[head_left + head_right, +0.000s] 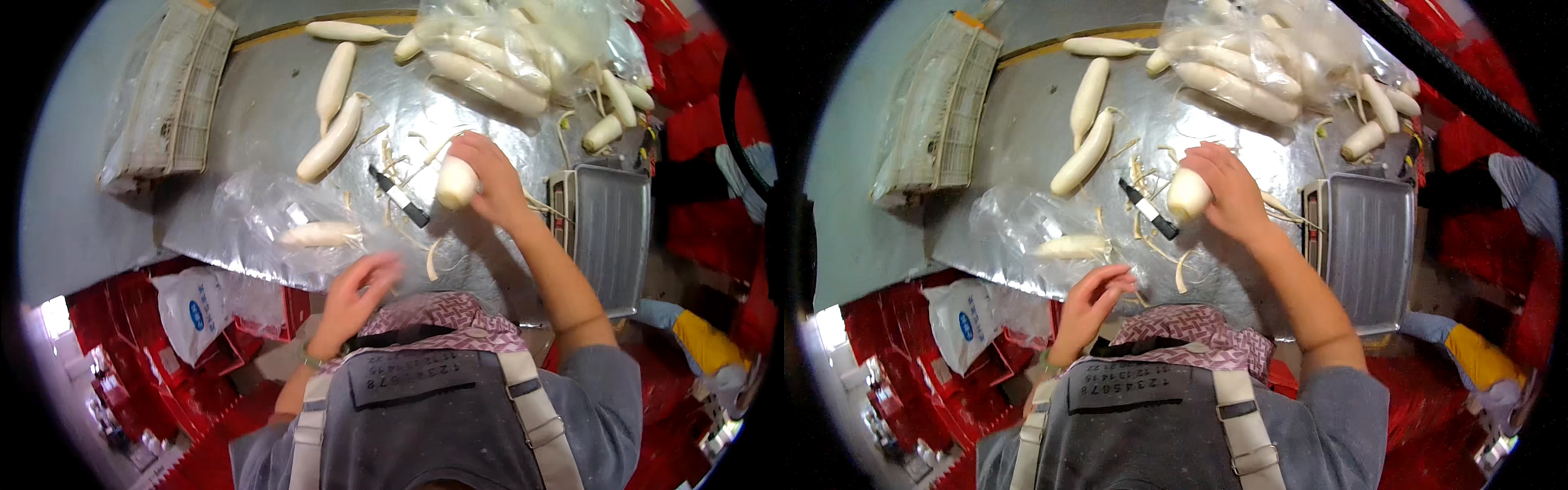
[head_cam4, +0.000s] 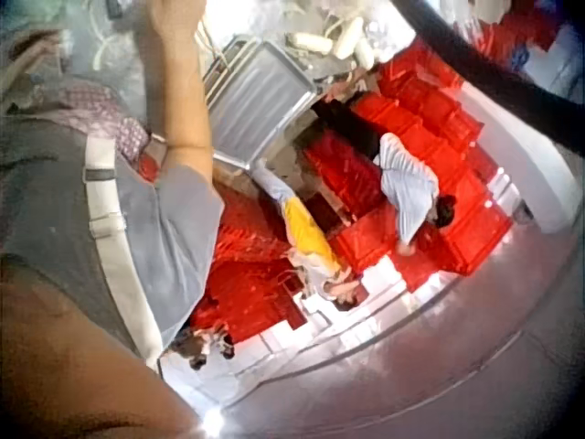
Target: The person sorts and bags white radishes, occasionally trimming them with a knife, before weighing the bags on a digital scale and placing them into red crates.
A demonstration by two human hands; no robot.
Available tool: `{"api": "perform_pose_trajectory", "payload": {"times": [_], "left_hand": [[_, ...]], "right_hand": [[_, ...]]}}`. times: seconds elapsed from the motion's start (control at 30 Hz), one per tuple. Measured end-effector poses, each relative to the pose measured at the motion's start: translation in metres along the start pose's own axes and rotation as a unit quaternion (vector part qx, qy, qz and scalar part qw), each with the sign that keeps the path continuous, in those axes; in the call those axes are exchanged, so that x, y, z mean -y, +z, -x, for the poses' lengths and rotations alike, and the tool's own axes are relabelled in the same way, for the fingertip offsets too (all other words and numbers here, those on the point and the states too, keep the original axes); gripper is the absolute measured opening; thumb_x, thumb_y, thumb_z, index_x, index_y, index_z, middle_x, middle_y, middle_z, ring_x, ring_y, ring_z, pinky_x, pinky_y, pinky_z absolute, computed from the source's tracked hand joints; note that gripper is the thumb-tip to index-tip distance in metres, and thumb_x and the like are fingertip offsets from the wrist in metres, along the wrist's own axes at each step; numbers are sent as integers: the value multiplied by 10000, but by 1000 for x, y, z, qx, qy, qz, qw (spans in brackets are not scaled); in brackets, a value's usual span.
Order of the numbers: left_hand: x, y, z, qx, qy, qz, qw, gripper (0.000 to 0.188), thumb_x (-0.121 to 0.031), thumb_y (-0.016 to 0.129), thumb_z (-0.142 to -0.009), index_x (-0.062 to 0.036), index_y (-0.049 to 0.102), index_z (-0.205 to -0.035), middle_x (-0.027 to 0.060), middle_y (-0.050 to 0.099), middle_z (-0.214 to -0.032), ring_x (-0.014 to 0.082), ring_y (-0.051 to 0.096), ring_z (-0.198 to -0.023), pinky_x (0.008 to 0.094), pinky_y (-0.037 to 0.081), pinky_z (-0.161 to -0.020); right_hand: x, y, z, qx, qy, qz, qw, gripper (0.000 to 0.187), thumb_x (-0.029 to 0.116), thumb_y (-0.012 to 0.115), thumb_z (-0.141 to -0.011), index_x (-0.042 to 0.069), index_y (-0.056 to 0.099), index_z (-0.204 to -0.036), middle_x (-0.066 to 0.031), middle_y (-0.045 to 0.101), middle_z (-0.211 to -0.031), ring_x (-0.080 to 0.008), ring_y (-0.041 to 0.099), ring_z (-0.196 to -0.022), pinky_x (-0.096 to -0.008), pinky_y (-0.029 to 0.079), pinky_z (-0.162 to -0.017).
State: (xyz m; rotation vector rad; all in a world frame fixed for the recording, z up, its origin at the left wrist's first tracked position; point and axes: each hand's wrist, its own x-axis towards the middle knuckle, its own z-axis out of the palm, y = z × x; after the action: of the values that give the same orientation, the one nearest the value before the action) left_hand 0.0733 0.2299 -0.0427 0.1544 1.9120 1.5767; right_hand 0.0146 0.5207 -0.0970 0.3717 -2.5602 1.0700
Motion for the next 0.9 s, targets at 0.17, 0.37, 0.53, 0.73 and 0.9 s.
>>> {"api": "perform_pose_trajectory", "payload": {"times": [0.17, 0.37, 0.53, 0.73, 0.9], "left_hand": [[-26, 44, -46, 109, -96, 432, 890, 863, -679, 225, -932, 26, 291, -1425, 181, 456, -1386, 293, 425, -1310, 450, 363, -1076], [-10, 43, -54, 155, -96, 573, 799, 696, -572, 456, -917, 9, 398, -1297, 117, 565, -1081, 241, 572, -954, 381, 488, -859], [16, 17, -34, 286, 6, 704, 650, 659, -601, 619, -780, -40, 452, -1083, 47, 497, -774, 193, 525, -634, 330, 477, -625], [-3, -21, -24, 273, 32, 582, 765, 702, -589, 605, -772, -7, 459, -1138, 82, 524, -840, 197, 550, -707, 338, 510, -684], [-25, -67, 2, 221, 1, 440, 870, 716, -495, 679, -713, 30, 466, -1150, 148, 556, -935, 247, 612, -801, 379, 548, -739]], "right_hand": [[74, -13, 37, -23, -208, -36, 977, 458, 78, 696, -699, 177, 607, -1138, -65, 576, -1276, -302, 497, -1248, -430, 414, -1037], [123, -23, 56, 123, -178, -234, 948, 402, 19, 642, -729, 161, 618, -1104, -64, 607, -1226, -256, 572, -1158, -435, 463, -997], [92, -8, 63, -34, 59, -278, 958, 355, -67, 532, -747, 44, 628, -1070, -131, 658, -1056, -293, 636, -963, -366, 487, -875], [16, 137, 67, 30, 179, 19, 983, 530, 92, 626, -764, -10, 461, -1257, -177, 555, -1196, -332, 531, -1097, -412, 452, -918], [17, 185, 59, 56, 233, 144, 960, 673, 153, 716, -711, -46, 425, -1285, -208, 486, -1284, -369, 460, -1181, -440, 390, -993]]}}
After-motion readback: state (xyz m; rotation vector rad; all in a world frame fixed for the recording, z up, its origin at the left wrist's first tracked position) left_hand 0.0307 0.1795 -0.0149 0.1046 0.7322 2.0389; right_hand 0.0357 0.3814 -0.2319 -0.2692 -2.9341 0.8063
